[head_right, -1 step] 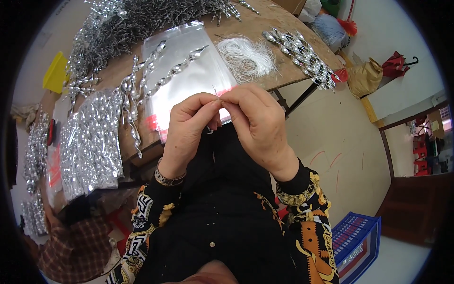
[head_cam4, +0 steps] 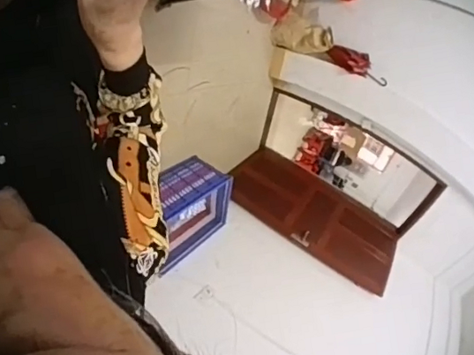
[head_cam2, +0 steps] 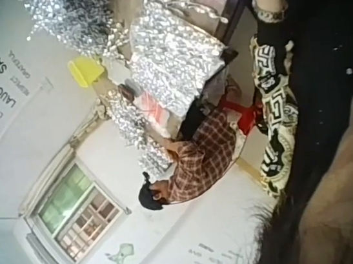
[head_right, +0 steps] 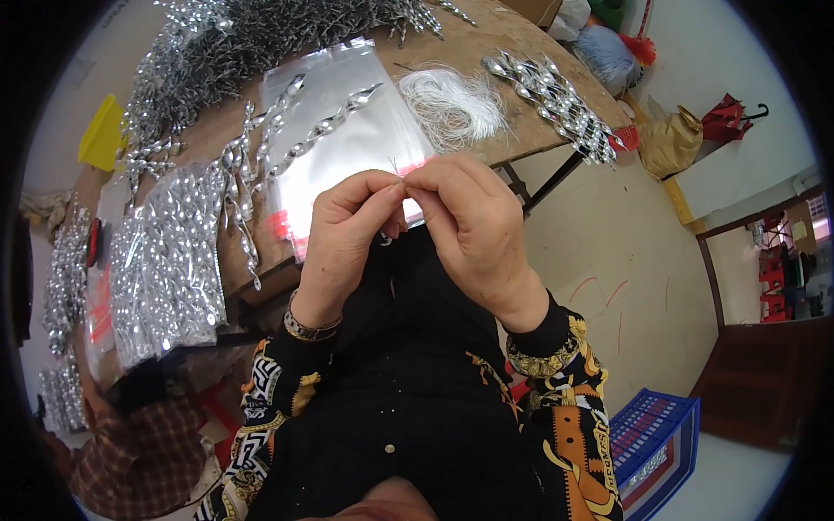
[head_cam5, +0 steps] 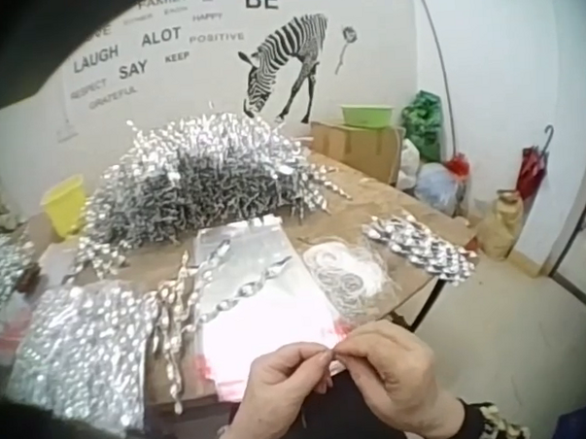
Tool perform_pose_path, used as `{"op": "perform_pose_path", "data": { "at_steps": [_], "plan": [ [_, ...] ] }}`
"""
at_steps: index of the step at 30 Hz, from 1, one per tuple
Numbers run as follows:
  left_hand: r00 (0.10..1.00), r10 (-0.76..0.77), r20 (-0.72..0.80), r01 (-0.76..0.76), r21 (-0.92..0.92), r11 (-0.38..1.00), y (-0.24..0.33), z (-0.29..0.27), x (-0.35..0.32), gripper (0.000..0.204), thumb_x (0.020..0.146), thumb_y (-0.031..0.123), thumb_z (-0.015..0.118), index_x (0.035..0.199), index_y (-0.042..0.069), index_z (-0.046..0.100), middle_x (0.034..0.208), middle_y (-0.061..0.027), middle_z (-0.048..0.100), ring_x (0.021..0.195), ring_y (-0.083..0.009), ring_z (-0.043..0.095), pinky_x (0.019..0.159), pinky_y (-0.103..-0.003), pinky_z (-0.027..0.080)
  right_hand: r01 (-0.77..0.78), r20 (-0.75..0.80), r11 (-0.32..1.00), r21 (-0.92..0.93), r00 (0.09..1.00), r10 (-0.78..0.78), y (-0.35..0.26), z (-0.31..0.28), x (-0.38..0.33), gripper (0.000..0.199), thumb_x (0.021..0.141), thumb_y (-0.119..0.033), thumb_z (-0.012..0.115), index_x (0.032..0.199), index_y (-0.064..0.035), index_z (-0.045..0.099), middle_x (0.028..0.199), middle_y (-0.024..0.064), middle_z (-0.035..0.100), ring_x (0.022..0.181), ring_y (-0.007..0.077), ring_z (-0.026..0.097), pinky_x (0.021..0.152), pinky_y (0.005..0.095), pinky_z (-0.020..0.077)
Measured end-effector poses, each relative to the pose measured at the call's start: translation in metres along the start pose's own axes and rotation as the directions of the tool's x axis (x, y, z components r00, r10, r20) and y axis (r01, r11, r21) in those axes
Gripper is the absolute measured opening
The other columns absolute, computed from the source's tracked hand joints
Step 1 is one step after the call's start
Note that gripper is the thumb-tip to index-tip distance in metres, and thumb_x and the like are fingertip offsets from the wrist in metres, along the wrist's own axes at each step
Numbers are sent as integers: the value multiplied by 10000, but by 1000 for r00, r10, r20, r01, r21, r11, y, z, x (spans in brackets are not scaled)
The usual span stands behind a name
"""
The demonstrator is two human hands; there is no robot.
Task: Packaging silver tinsel decorations and red ribbons into plastic bags.
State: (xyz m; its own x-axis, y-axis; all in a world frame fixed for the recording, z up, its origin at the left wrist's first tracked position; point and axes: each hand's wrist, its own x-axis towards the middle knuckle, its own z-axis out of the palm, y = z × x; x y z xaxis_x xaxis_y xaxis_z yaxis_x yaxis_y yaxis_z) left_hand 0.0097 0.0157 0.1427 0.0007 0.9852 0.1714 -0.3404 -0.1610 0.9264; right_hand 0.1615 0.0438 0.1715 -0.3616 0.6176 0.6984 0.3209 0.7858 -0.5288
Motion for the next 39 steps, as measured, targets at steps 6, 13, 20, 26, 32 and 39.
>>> {"op": "perform_pose_path", "data": {
  "at_steps": [6,13,20,26,32,39],
  "plan": [
    [1000,8,17,-8,24,1000,-1,-1,-1,138,925,84,561,951,-21,646,725,-20,610,639,-67,545,600,-200,441,-3,-15,1000,-20,1000,3,0,2,-1,112,819,58,618,916,3,634,860,111,624,761,202,616,654,274,484],
    [999,32,24,-32,11,999,-4,0,-1,149,935,76,538,960,-31,638,738,-24,612,651,-77,551,615,-206,446,2,-7,998,-63,1000,-2,3,2,-2,103,821,55,614,910,6,632,845,115,622,753,215,617,651,280,484],
    [998,58,37,-59,5,998,-9,-1,-1,169,947,83,517,987,-39,627,770,-36,616,678,-90,563,637,-215,457,10,8,993,-121,1000,-9,3,2,-2,102,810,53,623,901,8,631,830,120,618,731,226,617,634,289,484],
    [995,91,48,-96,126,987,-10,0,-2,167,947,69,507,1000,-41,620,787,-33,609,691,-81,558,636,-204,454,16,22,981,-195,1000,-12,3,1,-1,94,794,50,630,875,4,621,818,120,611,716,255,608,620,306,477],
    [972,225,67,-233,380,895,-14,-2,-1,146,933,39,508,981,-45,617,801,-32,594,683,-70,547,616,-197,439,90,53,945,-314,996,-78,-1,1,1,133,760,44,649,874,-15,611,827,115,615,736,284,603,643,343,477],
    [988,153,12,-148,332,932,-13,0,-1,157,940,58,505,978,-36,624,768,-15,592,683,-67,541,617,-201,437,136,8,939,-314,990,-141,5,6,-2,173,741,42,666,889,-31,618,842,103,621,752,275,606,657,340,480]
  ]
}}
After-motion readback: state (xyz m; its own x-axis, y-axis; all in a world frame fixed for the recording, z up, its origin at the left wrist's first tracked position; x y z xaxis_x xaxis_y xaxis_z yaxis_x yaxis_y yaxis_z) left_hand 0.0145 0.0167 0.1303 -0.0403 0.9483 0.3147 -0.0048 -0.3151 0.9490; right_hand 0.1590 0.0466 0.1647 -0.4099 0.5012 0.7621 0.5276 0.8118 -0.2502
